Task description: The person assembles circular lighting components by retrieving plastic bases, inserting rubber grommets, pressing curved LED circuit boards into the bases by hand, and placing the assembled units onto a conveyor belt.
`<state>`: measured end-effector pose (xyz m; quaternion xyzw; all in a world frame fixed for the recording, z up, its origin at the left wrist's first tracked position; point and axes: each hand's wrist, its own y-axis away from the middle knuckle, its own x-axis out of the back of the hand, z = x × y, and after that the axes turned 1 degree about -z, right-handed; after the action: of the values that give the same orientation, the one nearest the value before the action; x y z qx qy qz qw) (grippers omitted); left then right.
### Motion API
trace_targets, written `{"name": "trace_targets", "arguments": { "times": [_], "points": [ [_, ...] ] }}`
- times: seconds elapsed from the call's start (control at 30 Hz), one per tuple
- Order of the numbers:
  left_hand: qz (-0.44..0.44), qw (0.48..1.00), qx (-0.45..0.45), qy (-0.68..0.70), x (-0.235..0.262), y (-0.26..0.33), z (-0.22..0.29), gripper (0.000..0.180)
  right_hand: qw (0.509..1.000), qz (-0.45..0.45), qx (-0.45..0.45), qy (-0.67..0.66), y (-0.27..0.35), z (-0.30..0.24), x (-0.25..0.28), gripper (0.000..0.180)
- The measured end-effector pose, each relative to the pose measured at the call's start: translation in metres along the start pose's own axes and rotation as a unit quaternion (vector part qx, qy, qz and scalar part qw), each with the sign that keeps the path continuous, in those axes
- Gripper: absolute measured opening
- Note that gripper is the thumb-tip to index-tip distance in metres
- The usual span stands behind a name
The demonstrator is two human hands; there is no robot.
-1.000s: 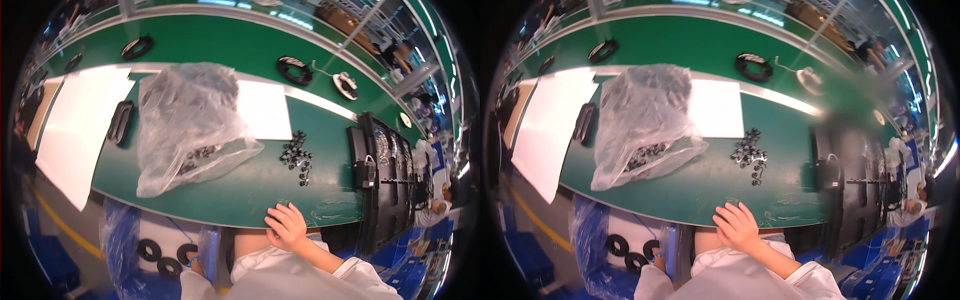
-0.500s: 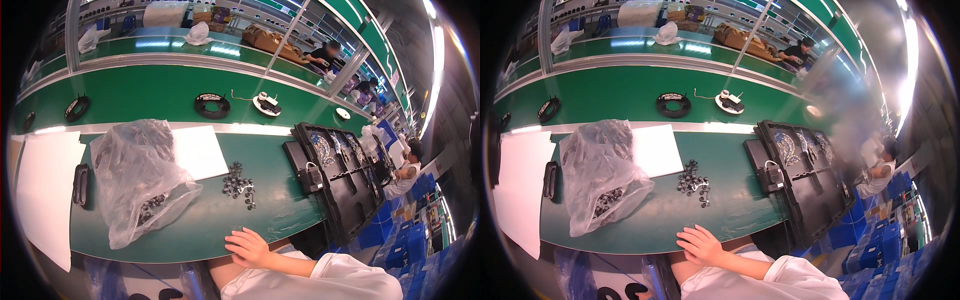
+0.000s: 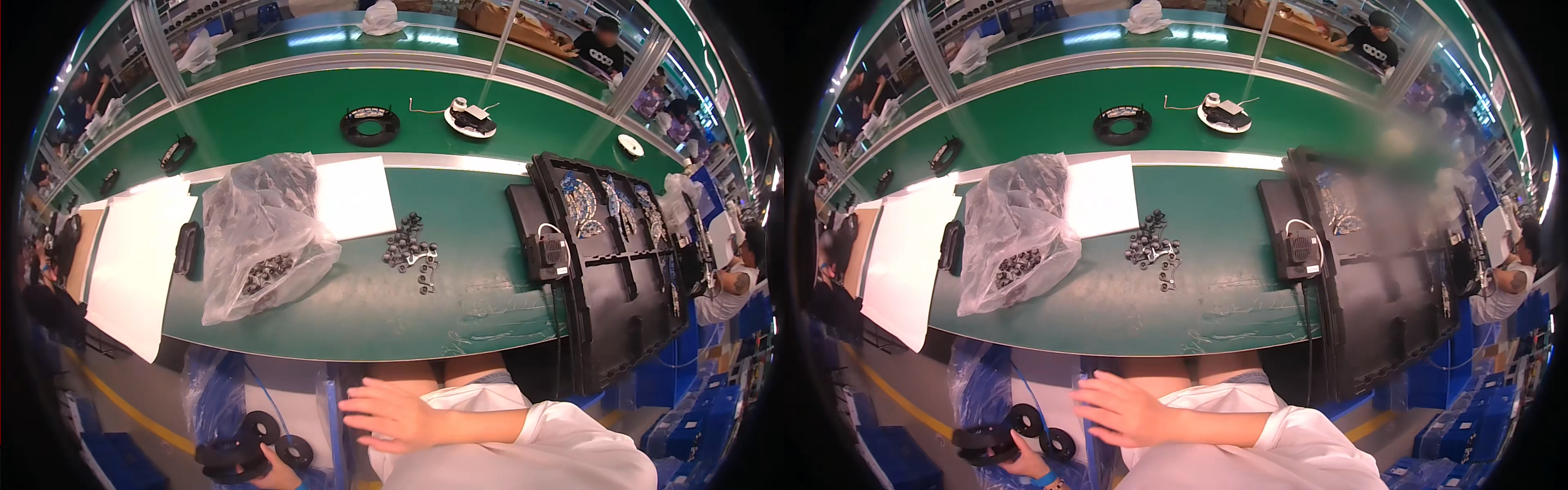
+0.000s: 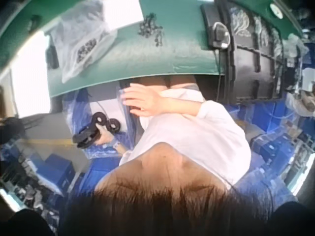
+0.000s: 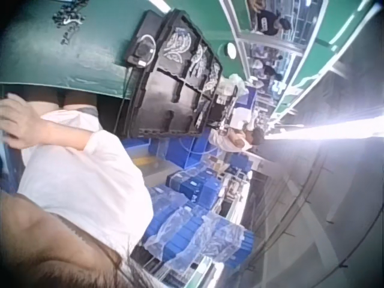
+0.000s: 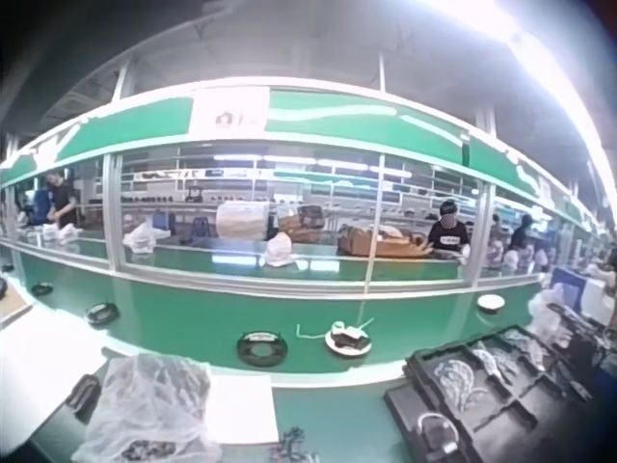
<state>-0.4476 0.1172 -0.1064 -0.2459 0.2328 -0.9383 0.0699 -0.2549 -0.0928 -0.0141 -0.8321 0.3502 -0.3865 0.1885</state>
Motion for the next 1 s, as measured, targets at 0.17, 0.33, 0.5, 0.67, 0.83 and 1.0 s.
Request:
{"name": "trace_targets", "arguments": {
  "times": [0.17,0.33,0.5,0.67,0.83,1.0],
  "points": [
    [-0.302,0.917,-0.232,0.120,-0.006,0.014,0.112,0.049,0.977,0.006,-0.018,-0.213,-0.019,-0.017,0.021,0.069],
    [-0.612,0.630,-0.377,0.296,-0.070,0.032,0.253,0.036,0.916,0.137,-0.187,-0.327,0.022,0.004,0.058,0.080],
    [-0.696,0.589,-0.202,0.356,-0.086,0.058,0.262,0.045,0.810,0.354,-0.254,-0.394,0.051,0.012,0.081,0.050],
    [-0.633,0.609,-0.025,0.478,-0.101,0.061,0.262,0.059,0.720,0.389,-0.317,-0.479,0.073,0.038,0.111,0.045],
    [-0.580,0.638,0.127,0.490,-0.116,0.042,0.206,0.058,0.747,0.377,-0.400,-0.375,0.092,0.053,0.124,0.042],
    [-0.567,0.687,0.194,0.411,-0.128,0.022,0.189,0.047,0.838,0.381,-0.346,-0.181,0.096,0.060,0.124,0.048]
  ]
}}
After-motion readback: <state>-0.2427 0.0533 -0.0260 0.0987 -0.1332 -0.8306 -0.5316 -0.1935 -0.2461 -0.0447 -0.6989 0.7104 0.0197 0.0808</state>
